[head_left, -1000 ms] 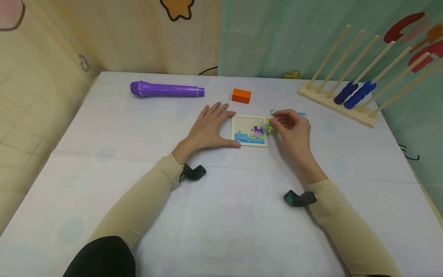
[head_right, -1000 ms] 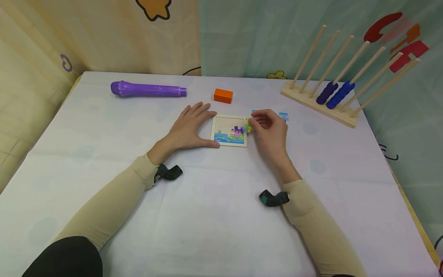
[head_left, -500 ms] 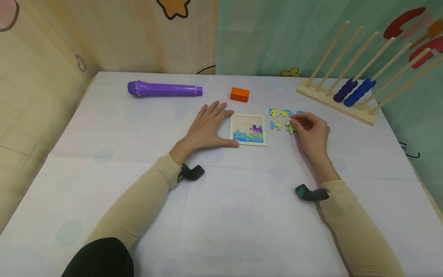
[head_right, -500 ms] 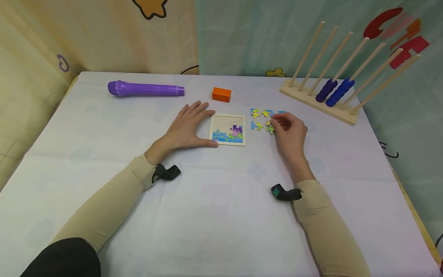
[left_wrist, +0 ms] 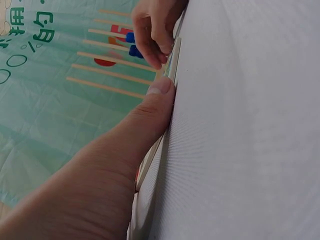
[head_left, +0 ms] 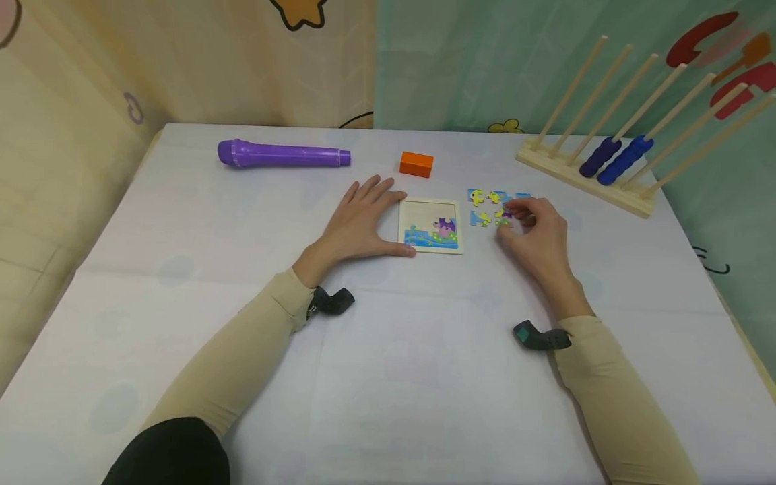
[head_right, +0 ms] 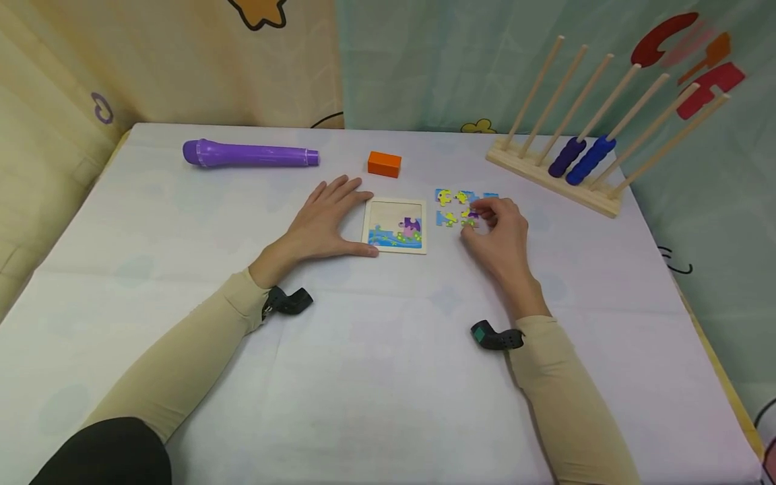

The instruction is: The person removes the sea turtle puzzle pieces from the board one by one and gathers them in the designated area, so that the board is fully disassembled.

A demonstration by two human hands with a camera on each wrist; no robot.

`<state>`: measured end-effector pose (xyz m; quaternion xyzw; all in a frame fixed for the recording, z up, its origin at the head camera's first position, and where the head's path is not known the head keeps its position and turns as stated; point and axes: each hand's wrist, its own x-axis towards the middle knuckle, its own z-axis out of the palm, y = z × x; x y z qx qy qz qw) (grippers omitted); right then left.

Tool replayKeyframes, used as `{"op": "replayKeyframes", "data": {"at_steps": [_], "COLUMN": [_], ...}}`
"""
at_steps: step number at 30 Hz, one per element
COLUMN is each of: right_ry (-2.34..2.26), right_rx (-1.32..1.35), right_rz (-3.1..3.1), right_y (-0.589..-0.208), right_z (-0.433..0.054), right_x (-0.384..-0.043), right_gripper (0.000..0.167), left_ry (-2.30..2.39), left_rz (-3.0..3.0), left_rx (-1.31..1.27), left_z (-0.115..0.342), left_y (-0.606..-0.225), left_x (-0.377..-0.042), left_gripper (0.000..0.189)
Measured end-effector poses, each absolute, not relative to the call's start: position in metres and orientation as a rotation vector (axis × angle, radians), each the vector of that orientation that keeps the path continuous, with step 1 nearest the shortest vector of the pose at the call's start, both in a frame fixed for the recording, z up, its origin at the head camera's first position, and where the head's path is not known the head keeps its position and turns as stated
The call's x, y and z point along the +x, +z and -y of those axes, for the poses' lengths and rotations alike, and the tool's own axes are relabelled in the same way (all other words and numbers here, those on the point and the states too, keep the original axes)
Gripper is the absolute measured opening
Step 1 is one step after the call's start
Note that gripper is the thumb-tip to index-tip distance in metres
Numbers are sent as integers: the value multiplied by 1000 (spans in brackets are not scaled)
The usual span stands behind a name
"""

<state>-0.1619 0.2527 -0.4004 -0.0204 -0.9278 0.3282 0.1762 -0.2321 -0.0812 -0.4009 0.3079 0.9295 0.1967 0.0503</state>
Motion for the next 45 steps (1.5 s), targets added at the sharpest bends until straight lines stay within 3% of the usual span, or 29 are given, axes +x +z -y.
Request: {"op": "replayKeyframes", "data": {"at_steps": [14,26,45], "right_ry": [989,978,1006], "right_rx": [182,198,195], "right_rz": [2466,2624,2636], "right_y": [-397,-397,-403], "right_z": [-206,-157,-155], "right_x": [-156,-168,-176], "right_gripper": [18,27,23], "left_ry": [616,621,626], "left_rz": [-2840,-2851,-2856], "left_rx": [942,951,946], "left_z": [81,81,79], "left_y": [-401,-403,-402], "left_x": [-231,-233,-232], "left_gripper": [110,109,108]}}
